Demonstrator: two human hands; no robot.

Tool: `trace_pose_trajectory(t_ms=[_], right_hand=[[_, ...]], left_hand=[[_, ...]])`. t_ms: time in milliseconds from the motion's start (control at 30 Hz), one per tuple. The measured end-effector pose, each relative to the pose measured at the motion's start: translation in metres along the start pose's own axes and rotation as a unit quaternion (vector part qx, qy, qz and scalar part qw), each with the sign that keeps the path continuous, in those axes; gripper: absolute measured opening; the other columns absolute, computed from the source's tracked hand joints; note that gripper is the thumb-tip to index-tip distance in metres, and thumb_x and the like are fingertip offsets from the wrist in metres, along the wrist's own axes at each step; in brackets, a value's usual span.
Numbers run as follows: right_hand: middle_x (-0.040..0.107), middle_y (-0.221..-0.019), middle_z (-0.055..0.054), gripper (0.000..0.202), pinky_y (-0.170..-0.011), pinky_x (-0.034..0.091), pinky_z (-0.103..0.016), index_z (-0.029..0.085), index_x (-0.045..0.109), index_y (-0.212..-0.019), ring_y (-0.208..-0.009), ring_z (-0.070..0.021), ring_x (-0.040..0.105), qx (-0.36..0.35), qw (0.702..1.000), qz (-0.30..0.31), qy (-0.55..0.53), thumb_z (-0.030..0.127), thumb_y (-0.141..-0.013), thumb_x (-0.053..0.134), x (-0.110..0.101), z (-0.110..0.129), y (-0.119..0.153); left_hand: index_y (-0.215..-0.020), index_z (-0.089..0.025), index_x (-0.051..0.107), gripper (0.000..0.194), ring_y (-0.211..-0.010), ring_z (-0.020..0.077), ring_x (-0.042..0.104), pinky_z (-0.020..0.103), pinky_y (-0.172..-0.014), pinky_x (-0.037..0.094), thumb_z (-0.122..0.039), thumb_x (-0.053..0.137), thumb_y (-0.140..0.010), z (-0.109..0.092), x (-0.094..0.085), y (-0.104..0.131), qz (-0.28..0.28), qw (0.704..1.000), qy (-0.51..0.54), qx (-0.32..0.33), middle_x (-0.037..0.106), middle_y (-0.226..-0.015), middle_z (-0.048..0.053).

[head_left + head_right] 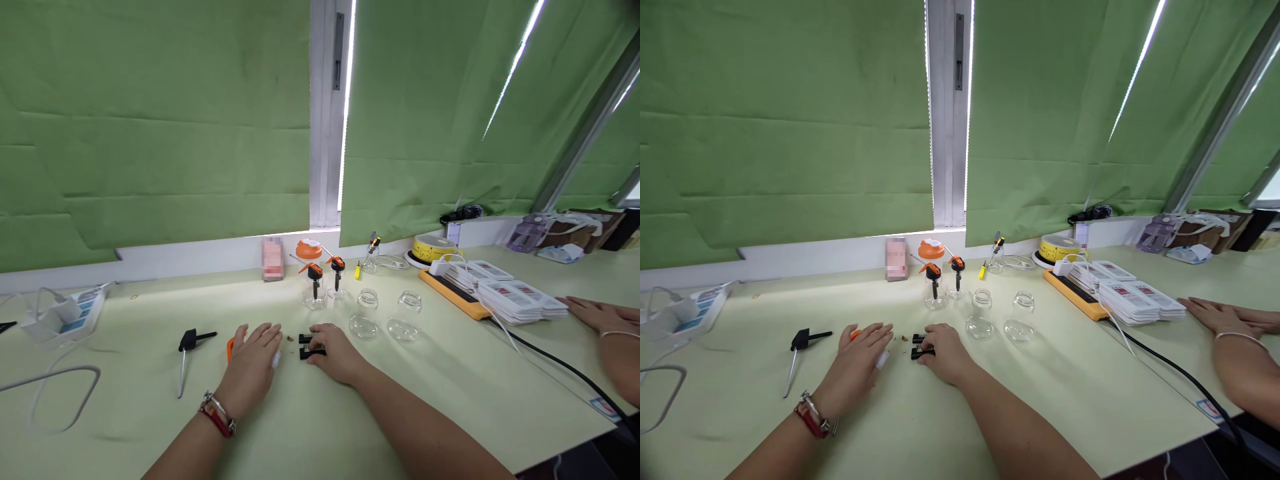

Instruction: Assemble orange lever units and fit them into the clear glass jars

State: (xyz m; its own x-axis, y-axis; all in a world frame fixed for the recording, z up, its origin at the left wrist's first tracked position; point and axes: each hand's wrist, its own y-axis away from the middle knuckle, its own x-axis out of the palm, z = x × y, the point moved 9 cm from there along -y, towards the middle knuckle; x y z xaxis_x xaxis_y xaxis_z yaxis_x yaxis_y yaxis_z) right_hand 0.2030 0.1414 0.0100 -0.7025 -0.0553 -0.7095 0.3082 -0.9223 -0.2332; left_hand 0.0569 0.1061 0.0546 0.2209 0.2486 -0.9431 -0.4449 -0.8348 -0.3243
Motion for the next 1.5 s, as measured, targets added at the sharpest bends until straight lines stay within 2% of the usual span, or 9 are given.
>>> trace_pose_trajectory(t_ms=[167,467,567,667,867,1000,1267,1400,1500], right_hand=[[0.062,-0.114,-0.006,0.033,-0.095,0.037,-0.035,0.021,0.065,-0.095,-0.11,-0.0231,0.052,-0.026,0.999,-0.015,-0.015,0.018,-0.064,0.075,0.001,0.009,-0.001],[0.068,-0.105,-0.003,0.025,-0.089,0.041,-0.035,0.022,0.066,-0.095,-0.102,-0.0236,0.058,-0.037,0.999,0.001,0.011,0.02,-0.071,0.07,0.006,-0.003,-0.013],[0.067,-0.11,-0.005,0.027,-0.093,0.04,-0.036,0.022,0.067,-0.098,-0.105,-0.0233,0.057,-0.059,0.998,-0.003,0.026,0.022,-0.071,0.071,0.005,0.0,-0.013],[0.06,-0.124,-0.005,0.024,-0.103,0.029,-0.042,0.023,0.068,-0.098,-0.12,-0.0252,0.048,-0.117,0.99,0.002,0.084,0.029,-0.074,0.07,0.008,0.019,-0.006],[0.044,-0.141,-0.001,0.025,-0.11,0.01,-0.052,0.027,0.066,-0.104,-0.134,-0.0288,0.028,-0.161,0.963,0.052,0.209,0.039,-0.089,0.051,0.028,0.046,0.008],[0.035,-0.147,-0.006,0.042,-0.111,0.004,-0.054,0.022,0.059,-0.12,-0.138,-0.0309,0.019,-0.15,0.956,0.065,0.245,0.047,-0.092,0.04,0.04,0.052,0.004],[0.033,-0.147,-0.007,0.044,-0.112,0.004,-0.052,0.022,0.05,-0.129,-0.138,-0.0286,0.02,-0.133,0.961,0.06,0.235,0.044,-0.093,0.035,0.044,0.057,-0.003],[0.037,-0.145,-0.004,0.044,-0.112,0.009,-0.049,0.023,0.04,-0.136,-0.134,-0.0254,0.027,-0.145,0.967,0.033,0.207,0.036,-0.094,0.035,0.041,0.066,0.002],[0.037,-0.145,-0.005,0.052,-0.111,0.011,-0.048,0.022,0.028,-0.142,-0.133,-0.0253,0.028,-0.179,0.964,0.061,0.187,0.033,-0.093,0.038,0.052,0.078,0.01]], left_hand=[[-0.112,-0.021,0.062,0.05,-0.12,0.0287,0.05,0.056,-0.103,0.018,-0.003,0.043,-0.07,0.017,-0.017,0.003,-0.061,0.998,-0.019,-0.026,0.06,-0.127,0.009],[-0.102,-0.02,0.064,0.031,-0.112,0.0274,0.054,0.053,-0.1,0.021,-0.017,0.038,-0.085,0.032,-0.03,0.006,-0.099,0.993,-0.042,-0.051,0.065,-0.118,0.009],[-0.089,-0.019,0.065,0.029,-0.102,0.026,0.058,0.049,-0.095,0.026,-0.015,0.037,-0.083,0.041,-0.036,0.006,-0.068,0.993,-0.047,-0.088,0.069,-0.106,0.009],[-0.072,-0.018,0.061,0.026,-0.085,0.0244,0.06,0.042,-0.084,0.033,-0.013,0.037,-0.079,0.057,-0.035,0.007,-0.005,0.988,-0.036,-0.153,0.069,-0.086,0.009],[-0.063,-0.019,0.053,0.031,-0.063,0.0236,0.059,0.033,-0.06,0.037,-0.036,0.037,-0.083,0.085,-0.022,0.016,0.061,0.966,0.013,-0.249,0.064,-0.066,0.009],[-0.073,-0.019,0.053,0.032,-0.064,0.0217,0.06,0.028,-0.052,0.037,-0.048,0.042,-0.079,0.088,-0.008,0.021,0.091,0.957,0.064,-0.269,0.064,-0.075,0.008],[-0.096,-0.018,0.051,0.042,-0.08,0.0229,0.061,0.029,-0.064,0.044,-0.051,0.054,-0.069,0.085,0.007,0.027,0.128,0.94,0.129,-0.289,0.059,-0.1,0.011],[-0.09,-0.017,0.052,0.038,-0.079,0.0217,0.062,0.029,-0.063,0.044,-0.045,0.059,-0.066,0.082,0.008,0.028,0.142,0.94,0.108,-0.29,0.058,-0.103,0.013],[-0.08,-0.019,0.053,0.028,-0.075,0.024,0.062,0.029,-0.058,0.042,-0.041,0.059,-0.064,0.08,0.008,0.028,0.154,0.942,0.088,-0.286,0.062,-0.093,0.011]])
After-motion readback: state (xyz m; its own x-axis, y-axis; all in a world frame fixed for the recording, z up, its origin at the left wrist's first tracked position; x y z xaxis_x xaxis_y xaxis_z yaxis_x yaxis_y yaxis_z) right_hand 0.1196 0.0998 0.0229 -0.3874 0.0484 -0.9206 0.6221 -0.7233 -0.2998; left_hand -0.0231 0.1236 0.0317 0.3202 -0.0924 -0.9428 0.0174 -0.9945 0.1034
